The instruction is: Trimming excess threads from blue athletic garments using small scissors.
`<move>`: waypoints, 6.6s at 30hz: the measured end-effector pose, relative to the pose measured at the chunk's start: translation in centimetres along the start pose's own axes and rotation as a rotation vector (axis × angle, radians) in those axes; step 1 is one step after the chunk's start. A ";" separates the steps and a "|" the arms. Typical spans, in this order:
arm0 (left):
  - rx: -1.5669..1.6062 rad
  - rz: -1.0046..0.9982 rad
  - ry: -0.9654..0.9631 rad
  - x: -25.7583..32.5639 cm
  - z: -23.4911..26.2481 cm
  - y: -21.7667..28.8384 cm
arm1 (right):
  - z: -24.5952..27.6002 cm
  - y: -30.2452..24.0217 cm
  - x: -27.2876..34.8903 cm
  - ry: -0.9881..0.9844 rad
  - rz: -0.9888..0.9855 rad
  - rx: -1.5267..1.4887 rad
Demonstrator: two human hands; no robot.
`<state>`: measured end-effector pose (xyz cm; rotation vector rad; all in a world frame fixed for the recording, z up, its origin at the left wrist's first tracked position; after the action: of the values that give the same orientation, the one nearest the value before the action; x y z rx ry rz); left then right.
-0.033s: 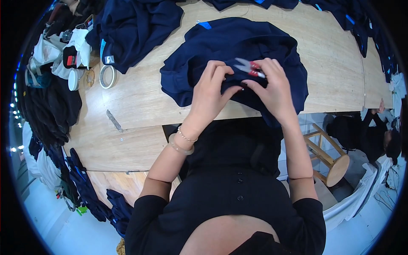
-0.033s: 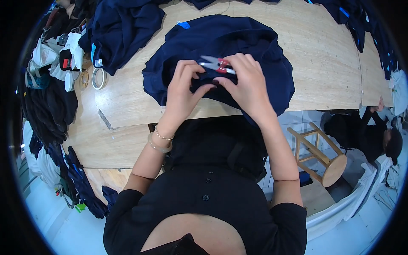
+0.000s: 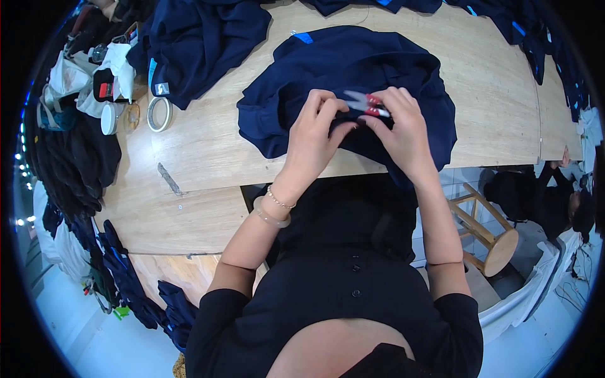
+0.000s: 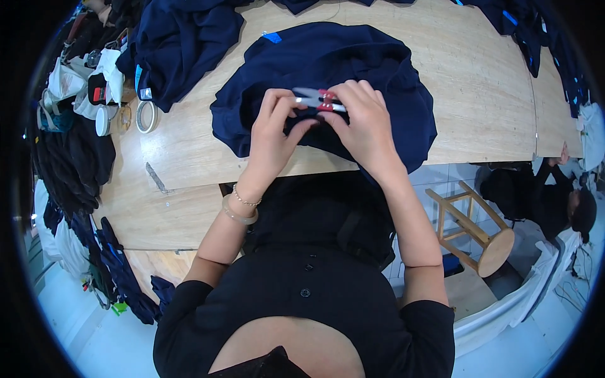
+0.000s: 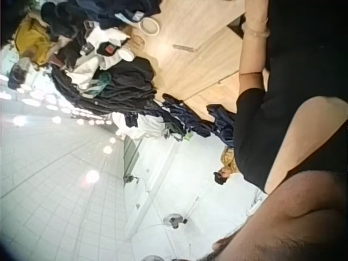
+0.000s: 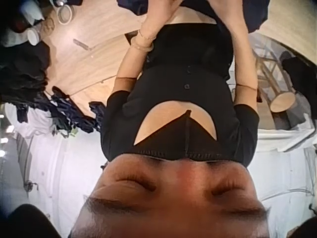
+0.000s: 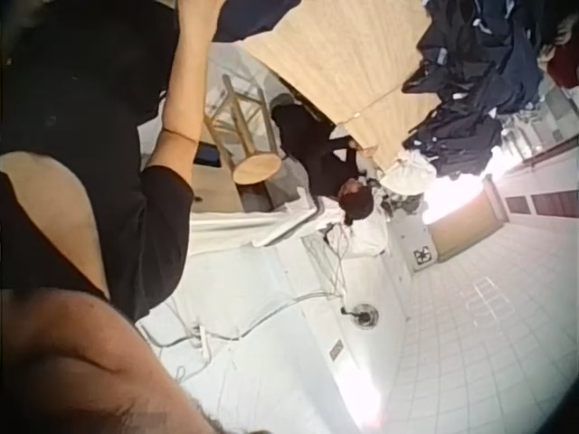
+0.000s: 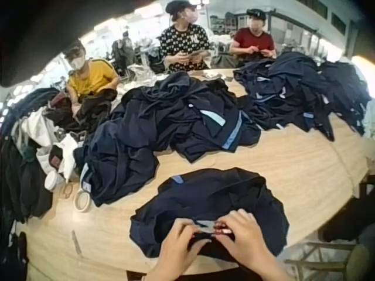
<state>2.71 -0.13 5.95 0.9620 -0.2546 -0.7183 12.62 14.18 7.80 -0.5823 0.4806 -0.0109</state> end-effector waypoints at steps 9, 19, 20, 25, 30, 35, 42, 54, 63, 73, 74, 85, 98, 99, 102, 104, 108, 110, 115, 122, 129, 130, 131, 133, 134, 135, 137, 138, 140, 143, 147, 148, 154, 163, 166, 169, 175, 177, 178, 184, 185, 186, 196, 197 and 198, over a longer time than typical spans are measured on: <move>0.328 0.042 -0.080 0.2 1.1 -1.4 | 4.5 3.3 2.0 0.543 -0.444 -0.707; 0.017 -0.136 0.201 -0.3 -0.4 0.2 | 3.2 1.6 0.7 0.508 -0.436 -0.652; 0.048 -0.087 0.191 -0.4 -1.2 -0.3 | 2.1 1.3 0.3 0.463 -0.447 -0.714; 0.020 -0.136 0.229 -1.2 -2.9 -2.4 | -2.4 3.5 0.9 0.387 -0.411 -0.737; 0.175 0.008 0.161 -1.2 -2.5 -2.9 | -2.3 3.8 1.9 0.423 -0.455 -0.760; 0.257 0.064 0.122 -1.0 -2.4 -2.7 | -1.8 3.5 2.4 0.397 -0.431 -0.785; 0.423 0.204 -0.021 -0.8 -1.0 -1.7 | 0.5 1.6 1.2 0.327 -0.392 -0.726; 0.259 0.236 -0.083 -0.5 -1.0 -1.5 | -1.3 2.4 4.1 0.306 -0.430 -0.719; 0.239 0.285 -0.056 0.5 -2.3 -1.5 | -1.7 1.8 4.8 0.287 -0.415 -0.655; 0.044 0.292 -0.007 0.6 -3.2 -1.0 | -1.8 1.8 4.7 0.301 -0.419 -0.671; 0.044 0.292 -0.008 0.6 -3.3 -1.0 | -1.8 1.8 4.7 0.297 -0.419 -0.666; 0.437 0.546 -0.105 -0.4 -2.0 -2.0 | -1.8 2.1 4.9 0.306 -0.434 -0.682; 0.021 0.235 -0.086 0.2 -2.2 -1.0 | -1.8 2.0 4.7 0.309 -0.437 -0.705; -0.074 0.175 -0.068 0.3 -2.4 -1.0 | -1.9 2.0 4.7 0.310 -0.437 -0.704; -0.039 0.216 -0.088 0.1 -2.1 -1.1 | -1.8 2.0 4.7 0.311 -0.429 -0.684; 0.013 0.211 -0.088 -0.3 -1.6 -1.0 | -1.3 1.9 4.3 0.287 -0.452 -0.674; 0.095 0.241 -0.131 -0.9 -0.7 -0.4 | 0.0 2.0 3.4 0.230 -0.434 -0.566; 0.108 0.225 -0.127 -1.0 -0.7 -0.3 | 0.4 2.2 3.0 0.197 -0.398 -0.532; 0.146 0.228 -0.110 -1.4 -0.5 -0.2 | 0.9 1.9 2.4 0.114 -0.390 -0.444; 0.062 0.351 -0.166 -2.1 0.0 0.2 | 0.7 1.5 2.4 0.113 -0.443 -0.427; 0.124 0.104 -0.237 -2.5 -0.8 -1.1 | 1.4 1.4 2.3 0.080 -0.326 -0.321; 0.154 0.164 -0.275 -2.4 -0.9 -1.1 | 1.5 1.5 2.3 0.079 -0.328 -0.320; 0.154 0.164 -0.275 -2.4 -0.9 -1.1 | 1.6 1.5 2.3 0.058 -0.316 -0.315; 0.157 0.173 -0.285 -2.2 -1.0 -1.2 | 1.8 1.4 2.2 0.037 -0.304 -0.309; 0.156 0.173 -0.285 -2.2 -1.0 -1.1 | 1.9 1.3 2.1 0.010 -0.286 -0.281; 0.137 0.150 -0.275 -2.2 -0.9 -0.9 | 1.9 1.2 2.0 -0.016 -0.269 -0.252; 0.118 0.125 -0.265 -2.1 -0.7 -0.6 | 1.8 1.3 2.0 -0.026 -0.272 -0.262; 0.108 0.115 -0.258 -2.1 -0.7 -0.5 | 1.7 1.3 2.0 -0.036 -0.276 -0.271; 0.099 0.105 -0.251 -2.1 -0.7 -0.5 | 1.8 1.1 1.8 -0.049 -0.266 -0.256; 0.076 0.090 -0.250 -2.0 -0.7 -0.6 | 1.7 1.0 1.5 -0.065 -0.231 -0.226; 0.062 0.065 -0.227 -1.9 -0.7 -0.5 | 1.3 1.2 1.4 -0.045 -0.165 -0.200; 0.063 0.067 -0.232 -1.9 -0.7 -0.5 | 1.3 1.2 1.4 -0.045 -0.165 -0.200; 0.112 0.131 -0.262 -2.0 -0.5 -0.8 | 1.3 1.3 1.6 -0.016 -0.185 -0.195; 0.138 0.072 -0.336 -1.6 0.0 -1.0 | 2.1 1.8 2.1 0.042 -0.290 -0.261; -0.016 0.016 -0.337 -1.5 -0.1 -0.6 | 2.2 1.8 2.0 0.003 -0.292 -0.252; -0.102 -0.004 -0.299 -1.3 -0.4 -0.8 | 2.2 1.8 2.0 -0.011 -0.307 -0.264; -0.212 -0.011 -0.257 -1.4 -0.4 -0.3 | 2.1 1.9 2.0 -0.018 -0.295 -0.267; -0.181 -0.001 -0.265 -1.6 -0.2 -0.5 | 2.2 1.8 1.9 -0.036 -0.299 -0.271; -0.151 0.009 -0.272 -1.8 -0.2 -0.7 | 2.3 1.7 1.8 -0.036 -0.300 -0.271; -0.108 0.020 -0.280 -2.3 0.1 -0.7 | 1.9 1.5 1.4 -0.084 -0.166 -0.198; -0.107 0.021 -0.280 -2.3 0.1 -0.8 | 1.9 1.4 1.3 -0.112 -0.155 -0.166; -0.101 0.018 -0.271 -2.3 0.1 -0.8 | 1.8 1.4 1.2 -0.140 -0.143 -0.133; -0.107 0.021 -0.256 -2.3 0.1 -0.6 | 1.7 1.3 0.7 -0.130 -0.199 -0.188; -0.106 0.021 -0.257 -2.3 0.1 -0.6 | 1.6 1.4 0.6 -0.154 -0.206 -0.179; -0.110 0.007 -0.250 -2.3 0.1 -0.7 | 1.5 1.4 0.5 -0.178 -0.213 -0.170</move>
<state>0.65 1.08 5.65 0.7661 -0.4333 -0.8382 13.59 16.04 7.92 -0.7925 0.2458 -0.1213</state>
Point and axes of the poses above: each hand's wrist, its own x-axis away from the middle knuckle, its own z-axis out of the back of the hand, y = z × x, the point moved 1 cm from there along -x, towards the middle knuckle, and after that the axes turned 14 degrees about z, right-handed, at the moved point
